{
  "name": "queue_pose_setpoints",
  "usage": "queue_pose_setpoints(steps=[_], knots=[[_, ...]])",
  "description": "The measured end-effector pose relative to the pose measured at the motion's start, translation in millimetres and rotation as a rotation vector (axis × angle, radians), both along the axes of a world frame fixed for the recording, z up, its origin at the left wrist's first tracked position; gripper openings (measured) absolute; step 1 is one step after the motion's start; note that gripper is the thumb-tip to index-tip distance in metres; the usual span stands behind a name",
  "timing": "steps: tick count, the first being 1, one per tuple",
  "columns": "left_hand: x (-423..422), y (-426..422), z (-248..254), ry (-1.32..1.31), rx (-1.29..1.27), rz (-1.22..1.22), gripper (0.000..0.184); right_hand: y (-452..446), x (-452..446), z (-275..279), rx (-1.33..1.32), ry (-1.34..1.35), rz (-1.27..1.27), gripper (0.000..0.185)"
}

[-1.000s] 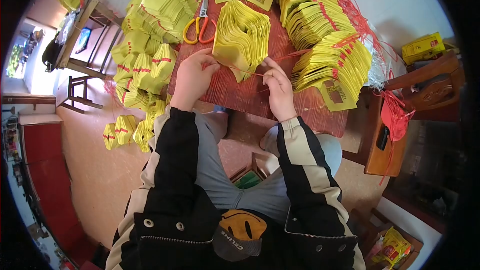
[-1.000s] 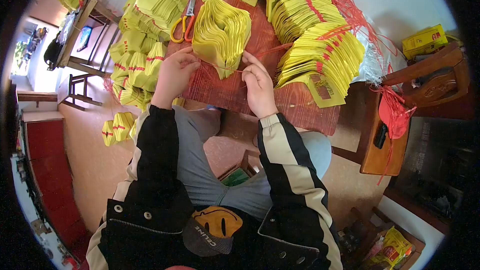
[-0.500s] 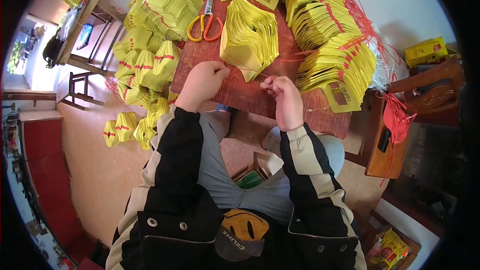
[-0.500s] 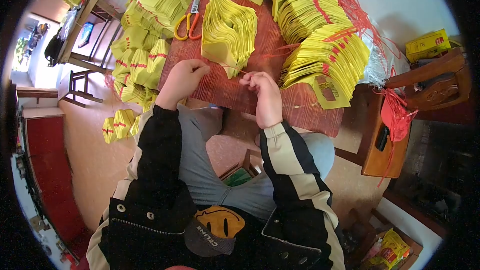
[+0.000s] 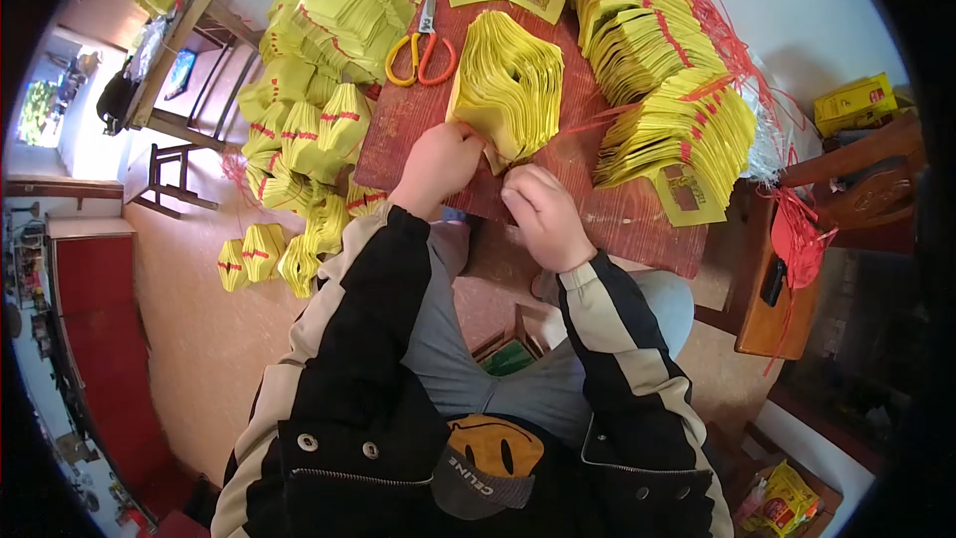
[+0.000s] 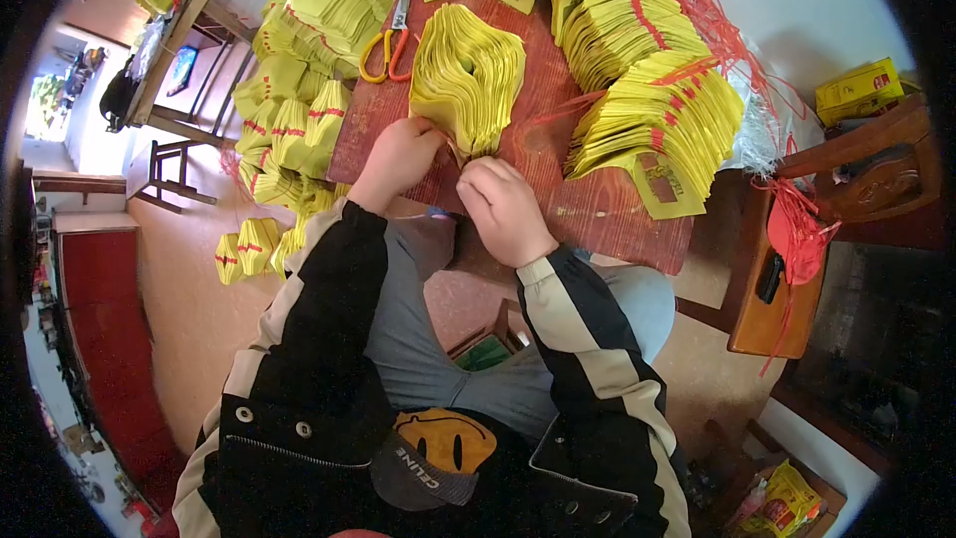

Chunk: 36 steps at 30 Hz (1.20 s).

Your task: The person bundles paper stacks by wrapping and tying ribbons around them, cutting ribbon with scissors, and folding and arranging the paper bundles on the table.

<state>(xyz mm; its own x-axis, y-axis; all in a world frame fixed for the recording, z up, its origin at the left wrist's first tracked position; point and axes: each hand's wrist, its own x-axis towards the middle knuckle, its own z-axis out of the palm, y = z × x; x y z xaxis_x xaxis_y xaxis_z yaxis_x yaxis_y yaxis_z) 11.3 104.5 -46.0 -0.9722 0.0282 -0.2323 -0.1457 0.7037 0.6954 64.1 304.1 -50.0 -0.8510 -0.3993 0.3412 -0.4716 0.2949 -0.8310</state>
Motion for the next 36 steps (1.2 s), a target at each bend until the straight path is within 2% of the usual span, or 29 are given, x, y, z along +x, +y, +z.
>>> queue_pose_setpoints(steps=[3, 9, 10, 12, 14, 15, 17, 21, 23, 25, 27, 30, 33, 35, 36], knots=[[1, -1, 3, 0.06, -0.112, 0.049, 0.039, 3, -4, -6, 0.133, 0.068, -0.048, 0.016], [11, -3, 17, 0.073, -0.197, 0.046, 0.039, -2, -8, -13, 0.15, 0.112, -0.174, 0.013], [16, -3, 23, 0.09, -0.111, 0.071, 0.035, -4, -9, -16, 0.153, 0.113, -0.18, 0.013], [21, -9, 19, 0.105, -0.019, 0.092, 0.03, -6, -12, -20, -0.014, 0.026, -0.223, 0.013], [25, -18, 2, 0.354, 0.465, -0.086, 0.019, -6, -12, -21, -0.041, 0.004, -0.218, 0.013], [27, -15, 7, 0.354, 0.466, -0.087, 0.019, -7, -13, -20, -0.073, -0.016, -0.209, 0.013], [31, -7, 18, 0.23, 0.69, -0.219, 0.015, -7, -15, -21, -0.104, -0.053, -0.202, 0.014], [24, 0, 22, 0.059, 0.699, -0.233, 0.021, -5, -15, -21, -0.139, -0.129, -0.211, 0.016], [19, -1, 18, 0.122, 0.444, -0.198, 0.022, -4, -15, -27, -0.197, -0.159, -0.213, 0.016], [20, 1, 17, 0.177, 0.405, -0.212, 0.021, -3, -16, -38, -0.254, -0.193, -0.213, 0.017], [21, 3, 17, 0.231, 0.361, -0.225, 0.019, -3, -18, -44, -0.491, -0.397, -0.199, 0.018], [19, 7, 18, 0.263, 0.31, -0.232, 0.018, -3, -18, -43, -0.577, -0.407, -0.174, 0.018], [17, 10, 14, 0.272, 0.261, -0.254, 0.018, -3, -14, -41, -0.559, -0.406, -0.167, 0.018], [15, 12, 9, 0.432, 0.178, -0.347, 0.016, -4, -13, -40, -0.546, -0.402, -0.172, 0.017], [14, 12, 8, 0.431, 0.179, -0.348, 0.016, -3, -12, -39, -0.531, -0.397, -0.175, 0.017]])
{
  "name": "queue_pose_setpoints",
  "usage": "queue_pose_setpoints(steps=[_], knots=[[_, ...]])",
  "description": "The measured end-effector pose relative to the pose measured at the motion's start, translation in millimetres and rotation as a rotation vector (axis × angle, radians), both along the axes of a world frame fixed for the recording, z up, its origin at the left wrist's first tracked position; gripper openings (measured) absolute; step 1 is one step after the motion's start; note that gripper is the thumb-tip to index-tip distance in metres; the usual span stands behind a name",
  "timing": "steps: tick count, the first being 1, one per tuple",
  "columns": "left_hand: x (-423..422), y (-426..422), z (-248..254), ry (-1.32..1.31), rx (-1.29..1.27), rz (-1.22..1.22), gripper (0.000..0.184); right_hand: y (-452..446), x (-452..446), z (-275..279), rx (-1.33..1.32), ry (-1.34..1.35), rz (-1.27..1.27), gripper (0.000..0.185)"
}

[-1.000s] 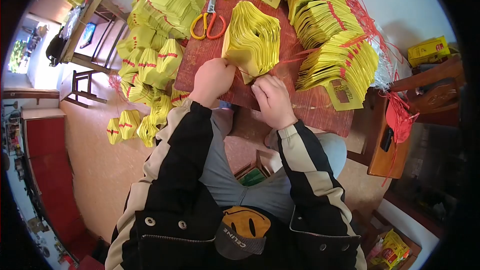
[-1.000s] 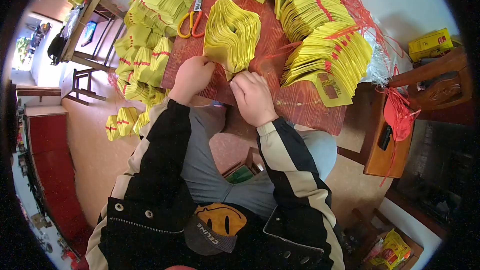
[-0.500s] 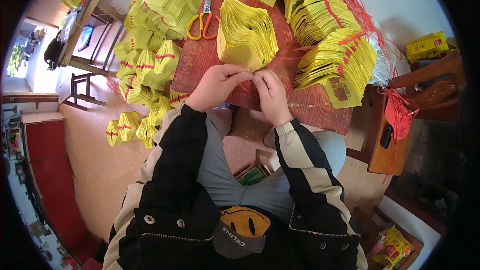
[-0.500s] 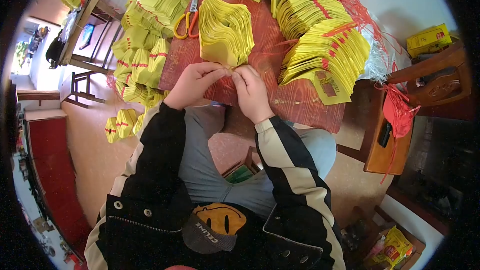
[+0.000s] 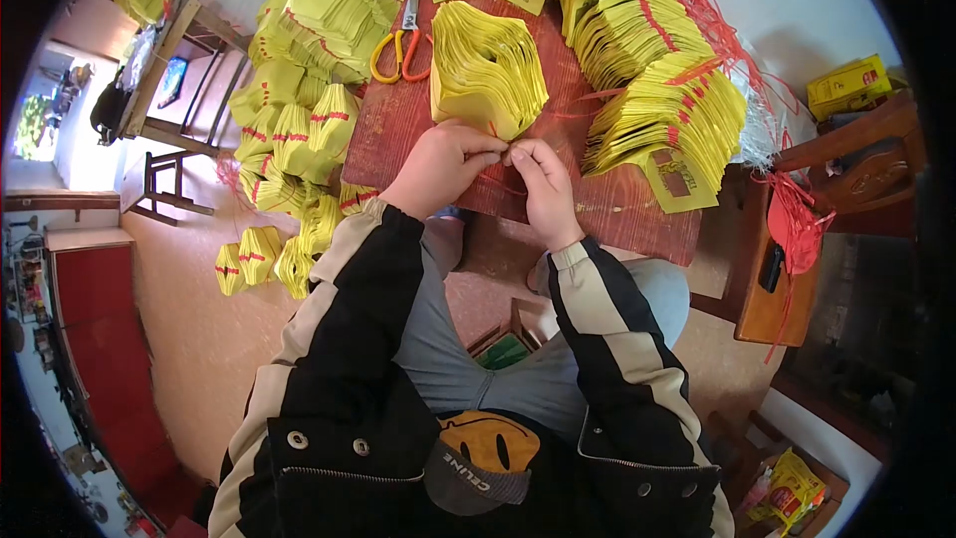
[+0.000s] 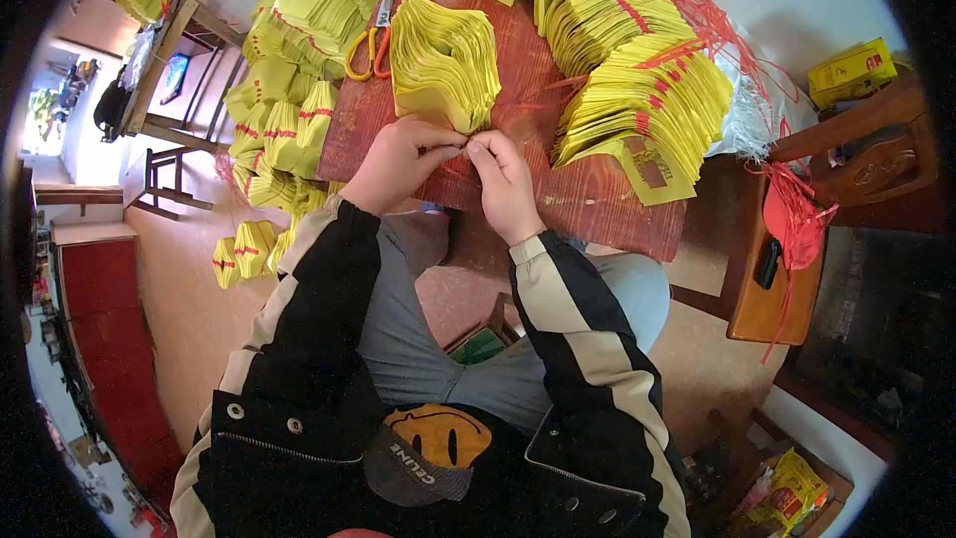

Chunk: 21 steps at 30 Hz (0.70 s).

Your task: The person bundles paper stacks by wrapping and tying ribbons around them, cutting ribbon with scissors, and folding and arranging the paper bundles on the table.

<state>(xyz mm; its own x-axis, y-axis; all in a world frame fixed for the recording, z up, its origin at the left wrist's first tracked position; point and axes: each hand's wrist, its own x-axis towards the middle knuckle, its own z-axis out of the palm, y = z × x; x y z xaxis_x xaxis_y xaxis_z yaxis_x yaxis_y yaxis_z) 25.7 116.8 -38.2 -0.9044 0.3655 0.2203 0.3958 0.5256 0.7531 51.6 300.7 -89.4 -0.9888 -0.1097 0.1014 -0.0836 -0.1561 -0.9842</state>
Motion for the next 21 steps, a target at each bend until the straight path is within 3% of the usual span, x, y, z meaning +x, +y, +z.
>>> queue_pose_setpoints(steps=[4, 13, 15, 21], knots=[[-3, 1, -6, 0.099, -0.029, 0.014, 0.015, 0, 4, 7, 0.036, 0.003, 0.033, 0.016], [-7, 2, -8, 0.208, -0.137, -0.053, 0.011, 8, 6, 11, -0.244, -0.102, 0.173, 0.02], [-7, 2, -8, 0.221, -0.128, -0.07, 0.011, 10, 6, 19, -0.237, -0.27, 0.01, 0.02], [-7, 1, -10, 0.237, -0.203, -0.063, 0.006, -12, -4, 28, 0.052, -0.305, -0.174, 0.02]])
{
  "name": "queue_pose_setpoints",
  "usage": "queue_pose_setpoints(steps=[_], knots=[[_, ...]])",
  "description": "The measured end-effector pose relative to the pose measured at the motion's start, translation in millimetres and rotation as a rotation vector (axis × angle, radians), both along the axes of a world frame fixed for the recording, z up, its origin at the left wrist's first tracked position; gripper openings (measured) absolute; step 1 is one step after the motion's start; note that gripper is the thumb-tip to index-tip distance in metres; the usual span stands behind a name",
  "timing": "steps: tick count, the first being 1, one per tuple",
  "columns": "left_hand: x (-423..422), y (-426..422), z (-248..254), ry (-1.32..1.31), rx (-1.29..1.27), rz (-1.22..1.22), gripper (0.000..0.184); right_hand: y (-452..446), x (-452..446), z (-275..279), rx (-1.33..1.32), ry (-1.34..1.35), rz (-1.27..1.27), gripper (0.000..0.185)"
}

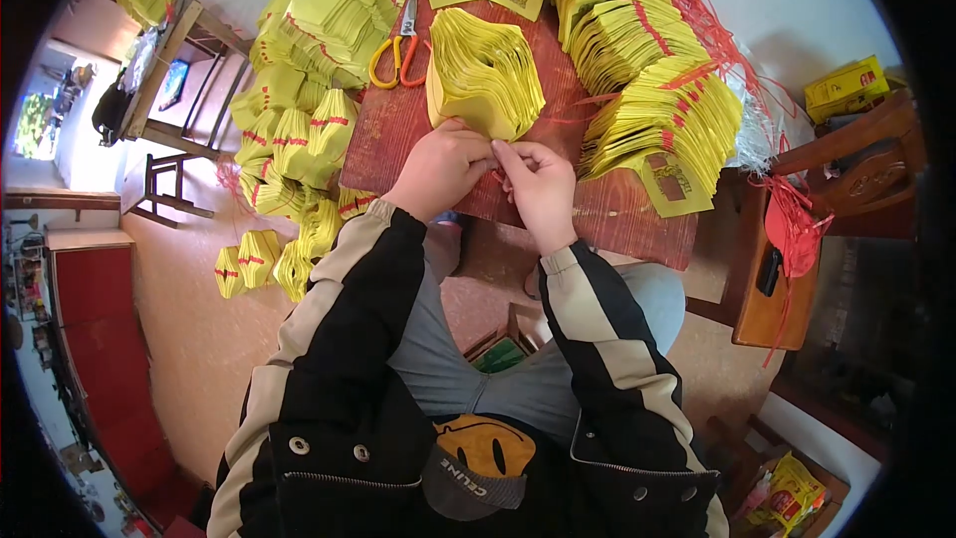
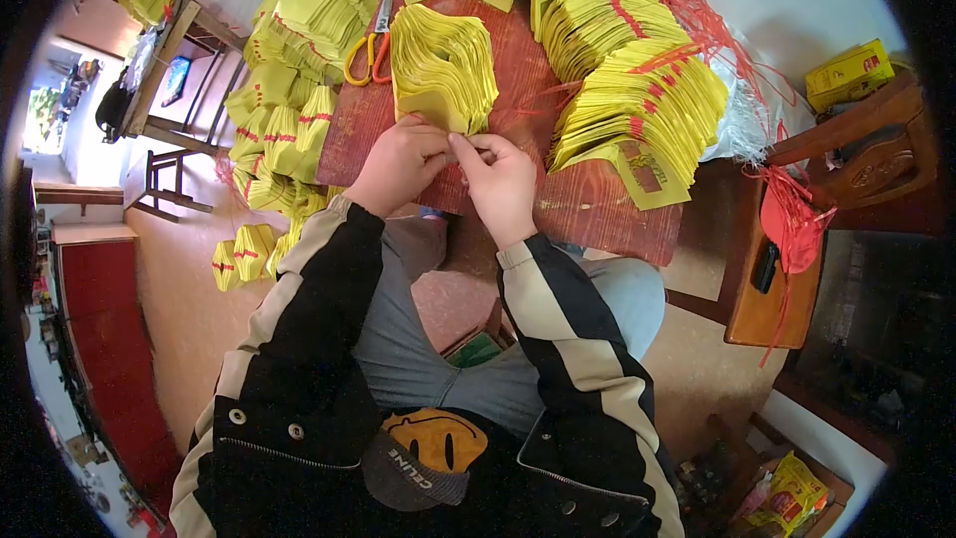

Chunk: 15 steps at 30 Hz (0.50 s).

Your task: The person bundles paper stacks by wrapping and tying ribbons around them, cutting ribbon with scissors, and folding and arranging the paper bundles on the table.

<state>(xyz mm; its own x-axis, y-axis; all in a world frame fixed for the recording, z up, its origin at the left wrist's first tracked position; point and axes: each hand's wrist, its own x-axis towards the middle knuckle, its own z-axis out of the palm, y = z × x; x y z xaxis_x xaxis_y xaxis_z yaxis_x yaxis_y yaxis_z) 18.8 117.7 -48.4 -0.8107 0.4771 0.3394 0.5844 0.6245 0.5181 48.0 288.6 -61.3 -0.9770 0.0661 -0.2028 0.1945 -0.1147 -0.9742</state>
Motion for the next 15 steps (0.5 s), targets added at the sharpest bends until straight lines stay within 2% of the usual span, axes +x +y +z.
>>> queue_pose_setpoints(steps=[3, 6, 9, 11, 15], knots=[[1, 1, 0, 0.025, 0.037, -0.034, 0.006, -1, -5, -7, 0.121, 0.09, -0.028, 0.02], [0, 2, 3, 0.049, 0.057, -0.059, 0.006, 3, -6, -7, 0.016, 0.064, -0.011, 0.02], [2, 2, 10, -0.022, 0.147, -0.055, 0.009, 10, -5, -13, 0.02, 0.023, -0.023, 0.017], [3, 1, 15, -0.427, 0.206, 0.159, 0.011, 16, -2, -14, -0.008, -0.016, -0.001, 0.016], [1, 0, 18, -0.427, 0.293, 0.137, 0.013, 17, 5, -4, 0.013, -0.066, 0.051, 0.015]])
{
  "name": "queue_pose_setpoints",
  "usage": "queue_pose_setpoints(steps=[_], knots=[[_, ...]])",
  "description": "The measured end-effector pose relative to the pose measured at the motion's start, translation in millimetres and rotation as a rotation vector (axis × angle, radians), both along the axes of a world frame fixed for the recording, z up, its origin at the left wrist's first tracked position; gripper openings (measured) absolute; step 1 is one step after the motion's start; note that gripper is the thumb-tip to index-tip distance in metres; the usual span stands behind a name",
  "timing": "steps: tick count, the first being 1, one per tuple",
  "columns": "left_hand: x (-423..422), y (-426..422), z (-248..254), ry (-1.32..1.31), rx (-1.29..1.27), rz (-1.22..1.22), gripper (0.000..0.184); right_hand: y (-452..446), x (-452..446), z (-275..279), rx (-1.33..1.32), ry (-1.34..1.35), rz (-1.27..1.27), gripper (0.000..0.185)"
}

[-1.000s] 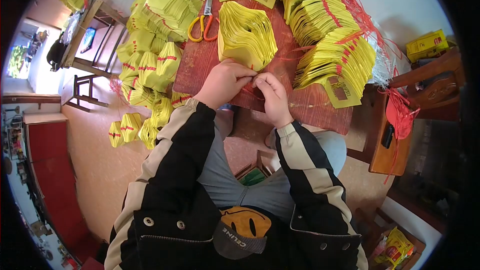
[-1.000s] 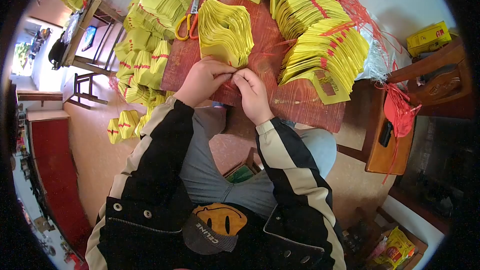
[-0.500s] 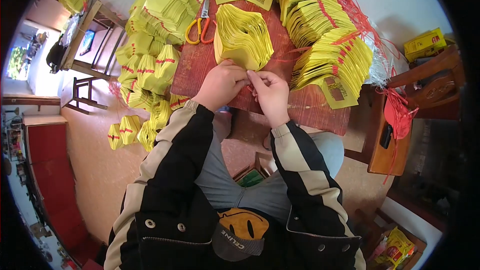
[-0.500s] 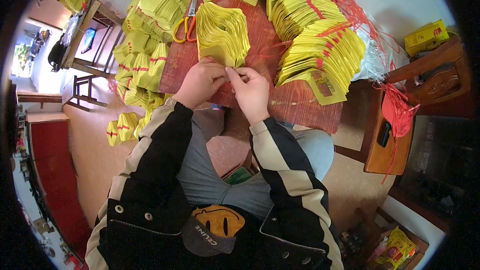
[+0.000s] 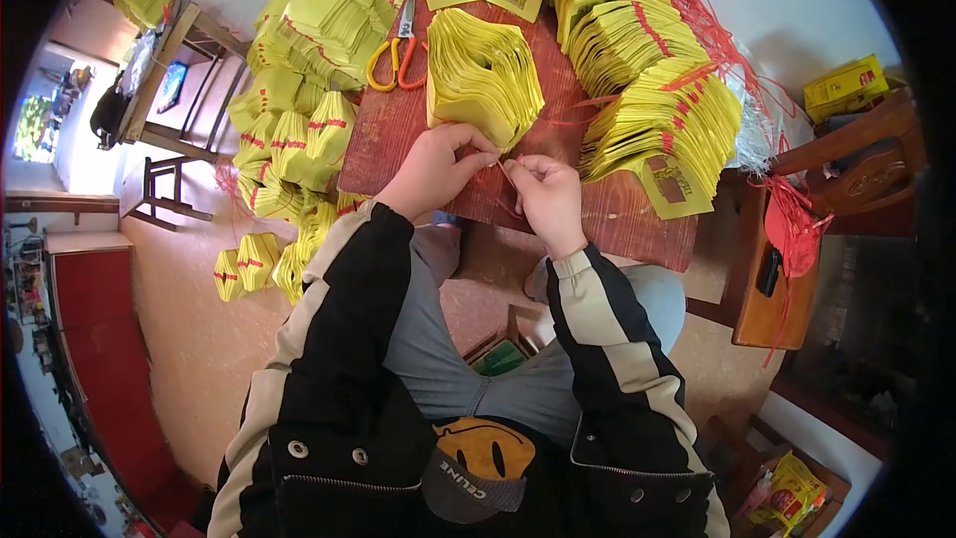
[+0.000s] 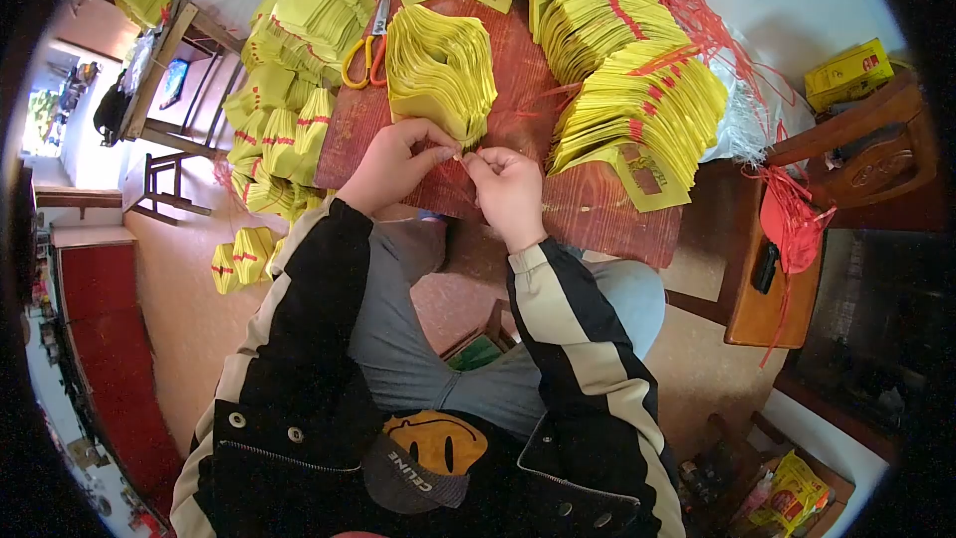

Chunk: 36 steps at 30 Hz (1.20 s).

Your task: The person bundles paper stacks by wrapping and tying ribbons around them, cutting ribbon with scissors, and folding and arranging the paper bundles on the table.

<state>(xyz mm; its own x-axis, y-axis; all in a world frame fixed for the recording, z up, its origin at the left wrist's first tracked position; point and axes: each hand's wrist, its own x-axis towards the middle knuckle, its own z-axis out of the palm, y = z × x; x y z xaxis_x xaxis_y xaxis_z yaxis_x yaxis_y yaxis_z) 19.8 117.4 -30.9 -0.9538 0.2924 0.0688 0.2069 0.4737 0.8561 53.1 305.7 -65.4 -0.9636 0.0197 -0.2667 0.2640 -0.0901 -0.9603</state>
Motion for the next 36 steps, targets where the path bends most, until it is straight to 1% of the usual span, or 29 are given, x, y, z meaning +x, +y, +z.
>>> queue_pose_setpoints(steps=[1, 3, 4, 6, 7, 8, 9, 10, 11, 12, 13, 14, 15, 16, 18, 19, 20, 21, 23, 24, 26, 27, 29, 30, 32, 33, 35, 36], knots=[[0, 0, 2, -0.038, -0.024, 0.012, 0.013, 0, 0, 0, -0.002, -0.001, 0.002, 0.015], [1, -1, 3, -0.079, -0.05, 0.024, 0.014, 0, 0, -2, 0.087, 0.058, 0.023, 0.016], [1, -1, 3, -0.117, -0.039, 0.026, 0.014, 0, 1, -3, 0.086, 0.057, 0.022, 0.016], [0, -1, 0, -0.156, -0.026, 0.026, 0.015, -1, 2, -4, 0.206, 0.098, 0.003, 0.013], [0, 0, -3, -0.168, 0.031, 0.038, 0.016, -2, 4, -4, 0.206, 0.096, 0.002, 0.013], [-1, 0, -7, -0.178, 0.088, 0.05, 0.017, -3, 6, -2, 0.315, 0.227, 0.019, 0.01], [-2, -1, -10, -0.18, 0.087, 0.049, 0.017, -4, 7, 2, 0.424, 0.358, 0.037, 0.014], [-3, -2, -14, -0.204, 0.155, 0.036, 0.019, -4, 6, 7, 0.424, 0.356, 0.036, 0.014], [-3, -3, -17, -0.229, 0.222, 0.023, 0.021, -4, 3, 13, 0.456, 0.52, 0.063, 0.019], [-2, -3, -16, -0.23, 0.222, 0.023, 0.021, -4, 0, 16, 0.486, 0.685, 0.091, 0.026], [-2, -3, -15, -0.173, 0.217, 0.005, 0.021, -5, -1, 15, 0.484, 0.685, 0.092, 0.026], [-1, -3, -13, -0.116, 0.211, -0.013, 0.021, -5, -2, 14, 0.583, 0.669, 0.125, 0.029], [-1, -4, -14, -0.115, 0.209, -0.012, 0.021, -5, -3, 12, 0.682, 0.651, 0.157, 0.032], [-1, -5, -14, -0.085, 0.167, -0.032, 0.021, -6, -4, 11, 0.68, 0.651, 0.157, 0.032], [0, -7, -16, -0.057, 0.122, -0.052, 0.021, -5, -7, 9, 0.885, 0.729, 0.179, 0.028], [0, -7, -17, -0.079, 0.171, -0.049, 0.022, -2, -10, 8, 0.883, 0.729, 0.179, 0.028], [0, -7, -19, -0.102, 0.22, -0.047, 0.022, 2, -13, 7, 0.915, 0.794, 0.208, 0.026], [0, -7, -18, -0.102, 0.219, -0.047, 0.022, 5, -15, 6, 0.946, 0.86, 0.237, 0.025], [0, -8, -16, -0.199, 0.293, -0.059, 0.022, 9, -20, 2, 0.934, 0.9, 0.233, 0.022], [-1, -8, -17, -0.199, 0.292, -0.061, 0.022, 10, -21, 2, 0.924, 0.938, 0.231, 0.02], [-1, -6, -20, -0.296, 0.404, -0.067, 0.021, 8, -19, -1, 0.904, 0.92, 0.216, 0.018], [-1, -5, -20, -0.298, 0.403, -0.068, 0.021, 7, -18, -2, 0.881, 0.903, 0.202, 0.015], [0, -3, -20, -0.266, 0.48, -0.023, 0.02, 5, -19, -5, 0.871, 0.916, 0.169, 0.014], [0, -2, -20, -0.265, 0.477, -0.022, 0.02, 3, -20, -4, 0.862, 0.931, 0.136, 0.013], [3, 2, -22, -0.137, 0.409, 0.077, 0.021, 1, -20, -3, 0.86, 0.927, 0.132, 0.013], [4, 6, -21, -0.136, 0.408, 0.078, 0.021, 1, -20, -2, 0.86, 0.925, 0.131, 0.013], [7, 12, -17, 0.012, 0.285, 0.193, 0.018, -1, -19, -5, 0.827, 0.933, 0.115, 0.013], [7, 12, -16, 0.011, 0.283, 0.197, 0.018, -3, -18, -5, 0.795, 0.941, 0.102, 0.014]])
